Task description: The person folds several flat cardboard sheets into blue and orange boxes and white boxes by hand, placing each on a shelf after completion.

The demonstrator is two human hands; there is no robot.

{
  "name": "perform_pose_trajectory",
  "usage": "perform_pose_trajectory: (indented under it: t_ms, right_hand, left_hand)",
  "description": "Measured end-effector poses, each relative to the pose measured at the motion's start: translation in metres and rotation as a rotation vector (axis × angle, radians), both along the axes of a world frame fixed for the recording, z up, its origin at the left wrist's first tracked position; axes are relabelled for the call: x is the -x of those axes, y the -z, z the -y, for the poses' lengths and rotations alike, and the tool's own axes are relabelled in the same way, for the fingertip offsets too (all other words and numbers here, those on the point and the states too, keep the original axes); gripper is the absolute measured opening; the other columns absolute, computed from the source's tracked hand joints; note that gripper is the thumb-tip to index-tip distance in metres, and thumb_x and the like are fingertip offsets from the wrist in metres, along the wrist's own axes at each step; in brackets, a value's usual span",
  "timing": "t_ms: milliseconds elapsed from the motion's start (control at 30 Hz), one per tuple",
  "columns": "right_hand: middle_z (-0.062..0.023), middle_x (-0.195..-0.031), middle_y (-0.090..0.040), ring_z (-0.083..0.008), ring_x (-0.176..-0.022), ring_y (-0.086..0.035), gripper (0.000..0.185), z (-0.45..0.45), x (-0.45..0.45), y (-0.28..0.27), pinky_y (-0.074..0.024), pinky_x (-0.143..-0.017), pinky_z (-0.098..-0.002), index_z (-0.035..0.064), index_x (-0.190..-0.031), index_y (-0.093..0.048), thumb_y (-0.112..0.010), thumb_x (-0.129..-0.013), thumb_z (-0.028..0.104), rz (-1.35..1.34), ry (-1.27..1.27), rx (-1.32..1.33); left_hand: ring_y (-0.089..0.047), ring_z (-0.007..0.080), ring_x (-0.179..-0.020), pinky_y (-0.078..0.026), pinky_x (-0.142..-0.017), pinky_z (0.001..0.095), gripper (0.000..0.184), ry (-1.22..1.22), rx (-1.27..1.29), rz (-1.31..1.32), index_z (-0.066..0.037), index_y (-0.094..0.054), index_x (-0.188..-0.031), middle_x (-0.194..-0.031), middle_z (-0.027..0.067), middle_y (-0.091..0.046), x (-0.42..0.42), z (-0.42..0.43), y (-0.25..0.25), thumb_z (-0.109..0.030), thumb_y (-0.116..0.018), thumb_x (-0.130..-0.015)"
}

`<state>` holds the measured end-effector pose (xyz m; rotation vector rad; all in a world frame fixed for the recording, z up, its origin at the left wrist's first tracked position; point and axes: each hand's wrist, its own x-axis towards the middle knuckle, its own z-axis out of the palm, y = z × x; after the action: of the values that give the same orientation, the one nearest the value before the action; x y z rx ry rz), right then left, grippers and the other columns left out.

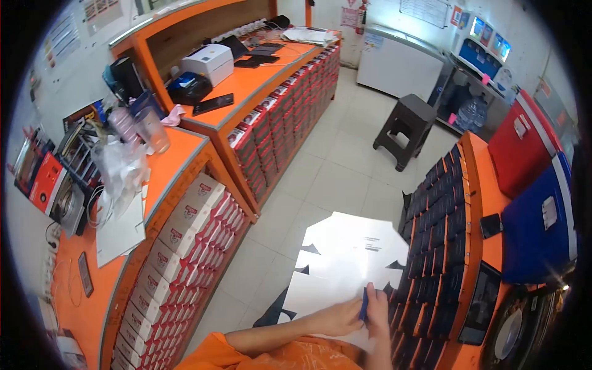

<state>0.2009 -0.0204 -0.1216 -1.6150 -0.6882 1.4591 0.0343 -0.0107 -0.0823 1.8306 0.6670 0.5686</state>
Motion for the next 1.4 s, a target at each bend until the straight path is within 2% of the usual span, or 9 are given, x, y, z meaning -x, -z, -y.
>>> perform_pose_trajectory:
  t_ms: [100, 233, 333, 400, 533, 867, 1133, 1267, 1400]
  right_hand:
    - [-0.0039, -0.059, -0.055, -0.0133, -0.056, -0.049, 0.047, 0.005, -0.009, 0.055, -0.0406, -0.051, -0.0344, -0.0028, -0.069, -0.061, -0.067, -0.090, 0.038, 0.479, 0.115, -0.014]
    - [-0.0169, -0.058, -0.061, -0.0214, -0.055, -0.057, 0.050, -0.005, 0.006, 0.017, -0.0455, -0.058, -0.0426, -0.0096, -0.067, -0.063, -0.067, -0.089, 0.035, 0.693, 0.001, -0.025]
    - [-0.0217, -0.062, -0.063, -0.0230, -0.059, -0.061, 0.050, -0.020, 0.012, 0.055, -0.0460, -0.059, -0.0430, -0.0114, -0.075, -0.064, -0.064, -0.090, 0.036, 0.681, 0.083, -0.117]
    - [-0.0250, -0.072, -0.066, -0.0287, -0.067, -0.066, 0.046, -0.038, 0.027, 0.035, -0.0484, -0.064, -0.0424, -0.0094, -0.081, -0.066, -0.064, -0.090, 0.036, 0.530, -0.013, -0.184]
    - [-0.0321, -0.120, -0.056, -0.0434, -0.115, -0.055, 0.058, -0.051, 0.048, 0.036, -0.0436, -0.095, -0.0430, -0.0082, -0.134, -0.038, -0.064, -0.091, 0.019, 0.480, -0.057, -0.415]
    - [-0.0352, -0.138, -0.035, -0.0503, -0.104, -0.058, 0.064, -0.049, 0.063, 0.015, -0.0526, -0.081, -0.0532, 0.0065, -0.150, -0.022, -0.052, -0.094, 0.018, 0.919, -0.230, -0.304]
    - [-0.0411, -0.142, -0.025, -0.0550, -0.123, -0.039, 0.067, -0.049, 0.055, 0.025, -0.0405, -0.099, -0.0550, 0.0016, -0.149, -0.026, -0.056, -0.093, 0.025, 1.032, -0.409, -0.341]
    - [-0.0407, -0.148, -0.015, -0.0543, -0.137, -0.020, 0.074, -0.051, 0.056, 0.033, -0.0197, -0.114, -0.0564, -0.0111, -0.145, -0.023, -0.058, -0.092, 0.027, 1.042, -0.413, -0.450]
    - [-0.0379, -0.150, -0.015, -0.0532, -0.139, -0.018, 0.075, -0.051, 0.050, 0.035, -0.0206, -0.114, -0.0553, -0.0131, -0.144, -0.023, -0.058, -0.092, 0.027, 0.999, -0.404, -0.532]
  left_hand:
    - [-0.051, 0.0391, -0.118, -0.040, -0.102, 0.0435, 0.042, 0.182, 0.115, -0.205, 0.004, -0.049, -0.125, -0.126, 0.0239, -0.054, 0.020, -0.005, -0.007, -0.025, -0.053, -0.095]
    - [-0.059, 0.0330, -0.109, -0.048, -0.094, 0.0389, 0.033, -0.719, -0.206, -0.257, -0.003, -0.059, -0.118, -0.115, 0.0175, -0.062, 0.081, -0.020, -0.017, -0.015, -0.064, -0.088]
    - [-0.061, 0.0265, -0.106, -0.051, -0.087, 0.0361, 0.034, -0.927, 0.066, -0.266, -0.001, -0.060, -0.116, -0.111, 0.0167, -0.064, 0.120, -0.038, 0.004, -0.020, -0.065, -0.088]
    - [-0.062, 0.0206, -0.101, -0.052, -0.081, 0.0339, 0.039, -0.722, 1.129, 0.228, 0.002, -0.058, -0.118, -0.112, 0.0160, -0.063, 0.140, -0.038, 0.048, -0.022, -0.064, -0.088]
    - [-0.062, 0.0191, -0.099, -0.051, -0.083, 0.0328, 0.042, -0.820, 1.202, 0.112, 0.004, -0.053, -0.124, -0.115, 0.0161, -0.061, 0.138, -0.044, 0.040, -0.022, -0.060, -0.091]
    - [-0.050, 0.0434, -0.119, -0.041, -0.099, 0.0415, 0.079, -0.752, -0.011, -0.757, 0.014, -0.012, -0.144, -0.127, 0.0368, -0.046, 0.041, -0.040, 0.049, -0.021, -0.058, -0.091]
    - [-0.049, 0.0310, -0.122, -0.042, -0.101, 0.0341, 0.080, -1.157, 0.675, 0.130, 0.010, -0.015, -0.147, -0.145, 0.0231, -0.036, 0.056, -0.067, 0.058, -0.023, -0.063, -0.092]
    - [-0.046, 0.0292, -0.128, -0.038, -0.106, 0.0347, 0.068, -1.065, 0.282, 0.406, 0.004, -0.026, -0.147, -0.149, 0.0220, -0.035, 0.049, -0.070, 0.065, 0.000, -0.057, -0.088]
    - [-0.042, 0.0349, -0.135, -0.033, -0.111, 0.0412, 0.049, -0.752, -0.249, -0.195, 0.005, -0.044, -0.138, -0.141, 0.0241, -0.047, 0.034, -0.061, 0.069, -0.004, -0.053, -0.091]
